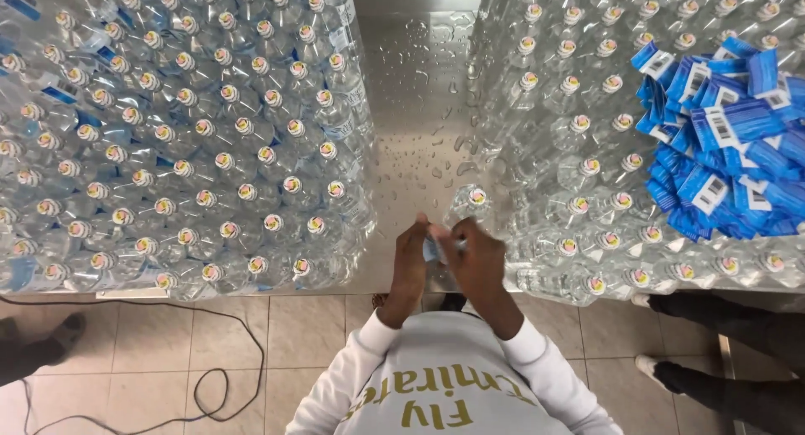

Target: Manually applying adhesive labels to plastic water bottles at a production workstation.

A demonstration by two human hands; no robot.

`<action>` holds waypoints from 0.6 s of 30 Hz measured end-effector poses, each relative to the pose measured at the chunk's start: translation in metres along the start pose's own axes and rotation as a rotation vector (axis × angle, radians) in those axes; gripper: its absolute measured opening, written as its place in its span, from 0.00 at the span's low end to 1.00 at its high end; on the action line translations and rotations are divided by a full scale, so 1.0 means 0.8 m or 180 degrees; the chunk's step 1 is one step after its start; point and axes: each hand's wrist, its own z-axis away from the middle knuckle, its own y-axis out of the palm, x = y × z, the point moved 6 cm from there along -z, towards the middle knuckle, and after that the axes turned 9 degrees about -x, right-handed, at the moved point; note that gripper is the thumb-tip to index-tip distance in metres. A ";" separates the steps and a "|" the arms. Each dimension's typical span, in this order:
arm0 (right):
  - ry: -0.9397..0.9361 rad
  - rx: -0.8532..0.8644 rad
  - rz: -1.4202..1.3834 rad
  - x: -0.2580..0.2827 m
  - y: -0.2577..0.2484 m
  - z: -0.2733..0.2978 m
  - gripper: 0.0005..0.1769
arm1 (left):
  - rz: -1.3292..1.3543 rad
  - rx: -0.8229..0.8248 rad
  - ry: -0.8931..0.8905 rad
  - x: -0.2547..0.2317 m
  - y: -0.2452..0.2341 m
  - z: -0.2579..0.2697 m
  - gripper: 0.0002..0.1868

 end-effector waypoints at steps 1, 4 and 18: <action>0.0020 0.0011 0.0000 0.014 0.009 0.016 0.22 | -0.0011 -0.0006 -0.0019 0.086 -0.016 -0.042 0.26; -0.0890 0.0297 -0.0620 0.059 0.033 0.047 0.13 | 0.1509 0.1678 0.2376 0.186 -0.029 -0.085 0.60; -0.0865 -0.0664 0.0591 -0.034 0.017 -0.014 0.29 | 0.0103 0.0572 0.0661 0.033 0.041 -0.009 0.34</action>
